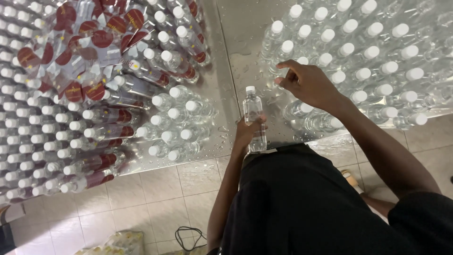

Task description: Manually placing and screwing caps onto plastic water bottles on a production table.

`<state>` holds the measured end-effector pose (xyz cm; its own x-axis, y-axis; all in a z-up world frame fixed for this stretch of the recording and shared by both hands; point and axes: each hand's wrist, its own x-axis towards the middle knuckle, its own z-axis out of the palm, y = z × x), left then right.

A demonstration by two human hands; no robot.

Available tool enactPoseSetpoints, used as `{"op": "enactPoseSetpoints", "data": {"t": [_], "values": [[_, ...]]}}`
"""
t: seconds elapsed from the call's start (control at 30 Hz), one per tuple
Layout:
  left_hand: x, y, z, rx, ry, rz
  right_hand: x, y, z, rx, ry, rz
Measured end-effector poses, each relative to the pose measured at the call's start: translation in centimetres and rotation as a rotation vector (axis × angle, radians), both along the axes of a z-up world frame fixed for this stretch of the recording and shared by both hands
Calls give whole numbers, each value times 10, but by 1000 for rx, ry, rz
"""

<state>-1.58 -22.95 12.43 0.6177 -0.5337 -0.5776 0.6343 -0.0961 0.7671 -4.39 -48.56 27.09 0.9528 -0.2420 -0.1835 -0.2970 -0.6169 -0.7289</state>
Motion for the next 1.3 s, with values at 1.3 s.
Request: {"op": "enactPoseSetpoints", "data": {"t": [1.3], "values": [[-17, 98, 102, -36, -370, -819, -53, 69, -110, -82, -461, 654]]}}
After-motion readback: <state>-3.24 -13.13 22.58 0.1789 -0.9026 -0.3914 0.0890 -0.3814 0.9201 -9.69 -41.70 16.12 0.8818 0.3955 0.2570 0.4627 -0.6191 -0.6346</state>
